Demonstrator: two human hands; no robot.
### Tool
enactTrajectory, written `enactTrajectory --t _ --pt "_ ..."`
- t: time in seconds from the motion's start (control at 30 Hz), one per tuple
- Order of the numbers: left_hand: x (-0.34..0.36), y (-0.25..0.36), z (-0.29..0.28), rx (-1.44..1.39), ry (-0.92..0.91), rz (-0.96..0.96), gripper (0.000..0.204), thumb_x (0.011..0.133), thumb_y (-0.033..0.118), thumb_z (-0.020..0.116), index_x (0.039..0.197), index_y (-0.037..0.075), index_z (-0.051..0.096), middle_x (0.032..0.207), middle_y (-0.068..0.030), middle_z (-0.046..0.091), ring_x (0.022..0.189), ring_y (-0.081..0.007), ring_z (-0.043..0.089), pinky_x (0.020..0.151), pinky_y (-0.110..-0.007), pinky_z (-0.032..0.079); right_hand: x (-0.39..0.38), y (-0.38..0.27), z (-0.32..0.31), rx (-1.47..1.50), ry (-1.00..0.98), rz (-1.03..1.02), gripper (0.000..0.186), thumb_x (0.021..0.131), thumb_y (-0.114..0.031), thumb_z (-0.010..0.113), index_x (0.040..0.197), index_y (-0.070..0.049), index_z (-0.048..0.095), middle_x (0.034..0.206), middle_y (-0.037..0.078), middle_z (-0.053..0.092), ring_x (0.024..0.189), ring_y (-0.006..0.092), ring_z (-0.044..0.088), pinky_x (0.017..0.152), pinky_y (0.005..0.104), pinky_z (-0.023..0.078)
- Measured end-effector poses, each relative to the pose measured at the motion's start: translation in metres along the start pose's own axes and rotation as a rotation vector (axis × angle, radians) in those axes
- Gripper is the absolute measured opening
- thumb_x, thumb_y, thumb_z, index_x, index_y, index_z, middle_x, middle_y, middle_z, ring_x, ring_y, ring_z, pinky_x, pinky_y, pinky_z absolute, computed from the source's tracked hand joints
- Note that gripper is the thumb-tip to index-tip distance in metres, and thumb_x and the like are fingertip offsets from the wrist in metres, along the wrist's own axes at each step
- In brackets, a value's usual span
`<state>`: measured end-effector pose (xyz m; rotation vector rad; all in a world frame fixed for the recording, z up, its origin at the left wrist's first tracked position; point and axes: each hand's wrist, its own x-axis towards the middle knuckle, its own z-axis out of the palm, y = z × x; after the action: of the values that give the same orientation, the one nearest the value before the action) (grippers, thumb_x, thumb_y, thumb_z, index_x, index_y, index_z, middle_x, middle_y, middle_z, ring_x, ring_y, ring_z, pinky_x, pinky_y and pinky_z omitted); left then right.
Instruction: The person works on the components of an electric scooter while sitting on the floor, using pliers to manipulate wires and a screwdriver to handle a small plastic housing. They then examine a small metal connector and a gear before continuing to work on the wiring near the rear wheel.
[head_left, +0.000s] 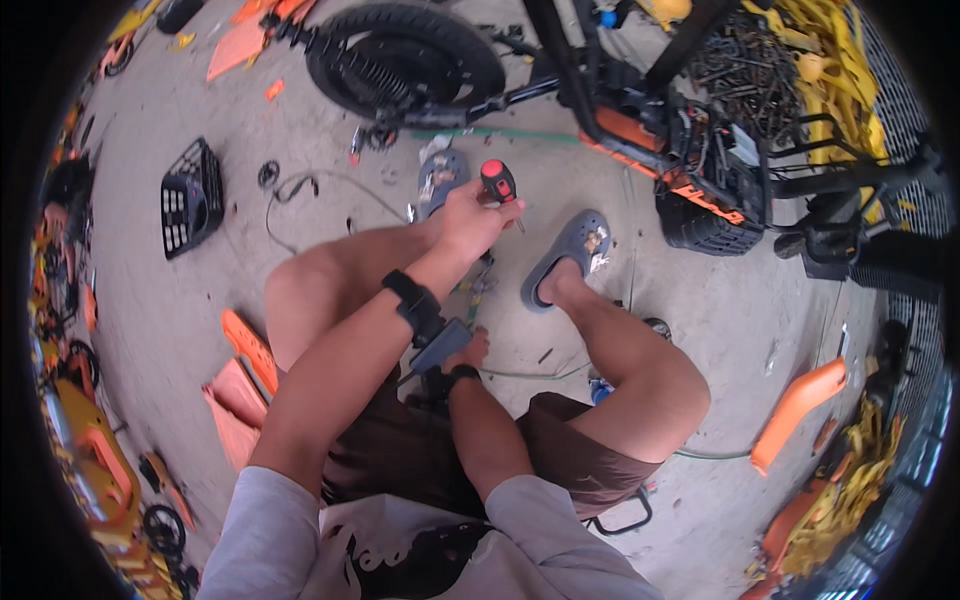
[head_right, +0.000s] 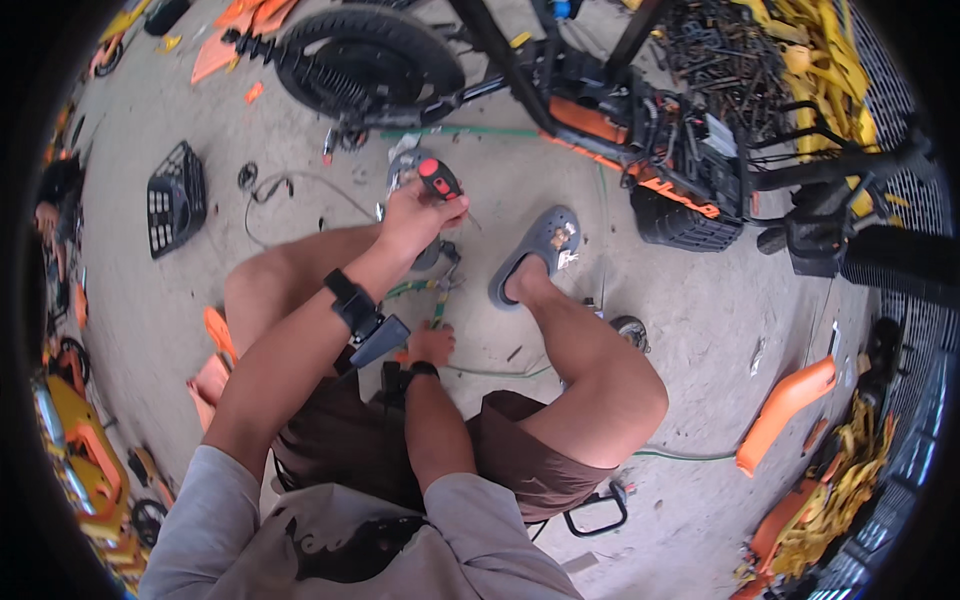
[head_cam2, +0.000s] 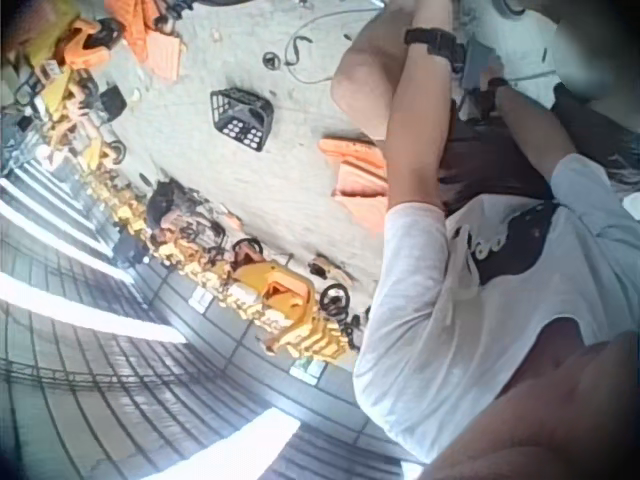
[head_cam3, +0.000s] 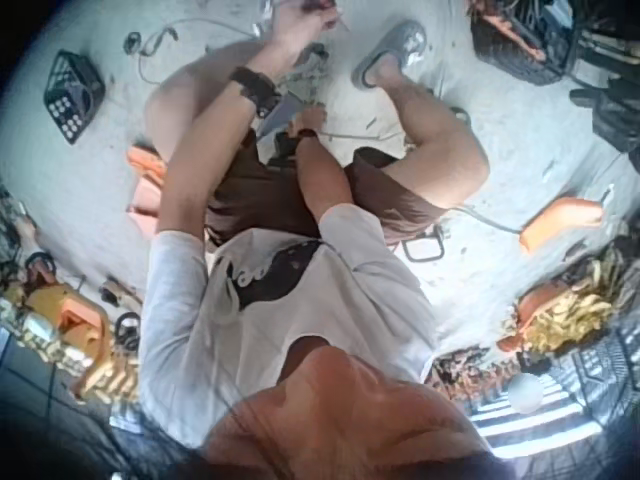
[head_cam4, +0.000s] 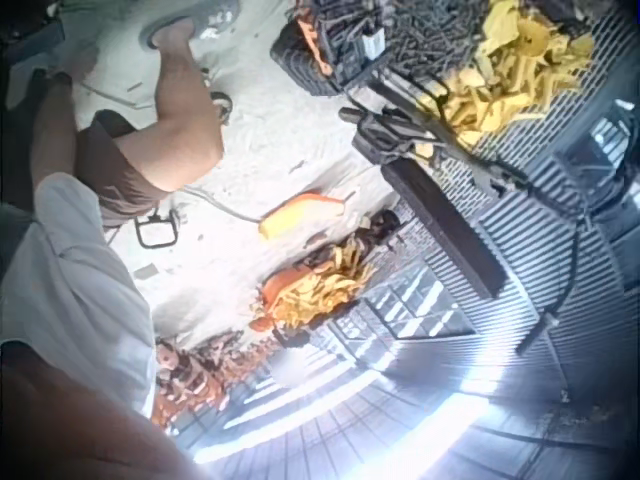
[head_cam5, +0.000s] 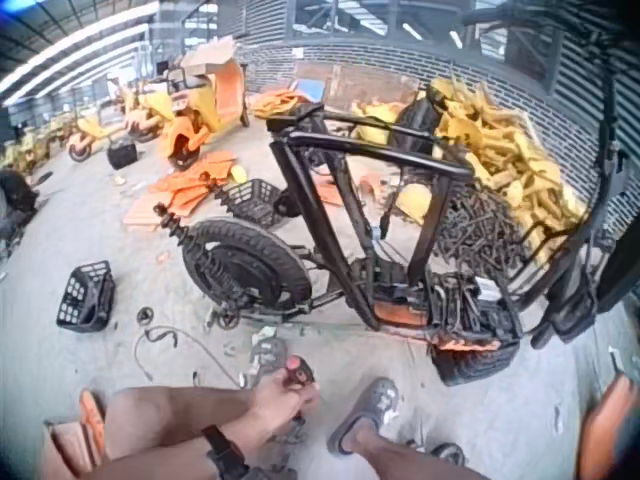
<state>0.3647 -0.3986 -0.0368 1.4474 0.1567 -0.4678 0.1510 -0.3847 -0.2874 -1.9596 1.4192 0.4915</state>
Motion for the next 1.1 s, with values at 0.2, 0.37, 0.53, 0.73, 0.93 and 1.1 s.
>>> enactTrajectory --t 0.2,0.37,0.53,0.73,0.93,1.1 --pt "0.005 -0.146 -0.057 -0.023 0.314 -0.062 0.01 0.082 0.0 0.067 0.09 -0.001 0.062 0.073 -0.0034 0.062 0.071 -0.0127 0.06 0.059 -0.025 0.047 -0.016 -0.027 -0.005 -0.228 0.167 -0.004 0.045 0.081 -0.045 0.062 0.108 -0.011 0.053 0.105 0.012 0.055 0.104 0.0321 0.054 0.08 0.0506 0.044" --pt "0.034 -0.16 -0.076 0.36 0.224 -0.009 0.02 0.079 0.006 0.072 0.095 -0.001 0.061 0.076 -0.0041 0.065 0.066 -0.0122 0.062 0.059 -0.027 0.049 -0.025 -0.038 0.008 -0.049 0.225 0.065 0.032 0.086 -0.031 0.063 0.105 -0.009 0.051 0.101 0.01 0.056 0.101 0.03 0.055 0.077 0.0482 0.044" --pt "0.037 -0.14 -0.048 0.771 0.073 -0.114 0.028 0.08 0.02 0.073 0.083 -0.006 0.063 0.069 -0.0133 0.065 0.066 -0.0177 0.065 0.062 -0.035 0.05 0.001 -0.027 -0.026 0.103 0.145 0.111 0.025 0.091 -0.021 0.055 0.109 -0.007 0.047 0.1 0.014 0.06 0.096 0.0348 0.059 0.078 0.0482 0.044" --pt "0.015 -0.129 -0.054 0.757 0.038 0.125 0.035 0.079 0.016 0.073 0.104 -0.002 0.057 0.084 -0.0213 0.067 0.081 -0.0365 0.066 0.07 -0.04 0.051 0.011 0.014 -0.042 -0.129 0.387 0.027 0.032 0.088 -0.021 0.048 0.12 -0.015 0.051 0.114 0.009 0.053 0.111 0.0279 0.05 0.083 0.0496 0.04" --pt "0.012 -0.132 -0.053 0.79 0.02 0.168 0.032 0.078 0.014 0.073 0.102 -0.001 0.058 0.081 -0.0208 0.066 0.078 -0.0363 0.066 0.069 -0.041 0.051 0.005 0.015 -0.041 -0.132 0.521 -0.036 0.066 0.076 -0.05 0.064 0.127 -0.011 0.048 0.115 0.007 0.052 0.112 0.027 0.049 0.087 0.0499 0.039" --pt "0.009 -0.134 -0.048 0.785 0.005 0.192 0.027 0.078 0.012 0.073 0.098 -0.001 0.061 0.078 -0.0186 0.067 0.074 -0.0333 0.067 0.066 -0.038 0.051 -0.006 0.003 -0.031 -0.085 0.463 -0.003 0.096 0.06 -0.055 0.075 0.137 -0.009 0.039 0.13 0.009 0.045 0.124 0.0279 0.04 0.098 0.0543 0.032"
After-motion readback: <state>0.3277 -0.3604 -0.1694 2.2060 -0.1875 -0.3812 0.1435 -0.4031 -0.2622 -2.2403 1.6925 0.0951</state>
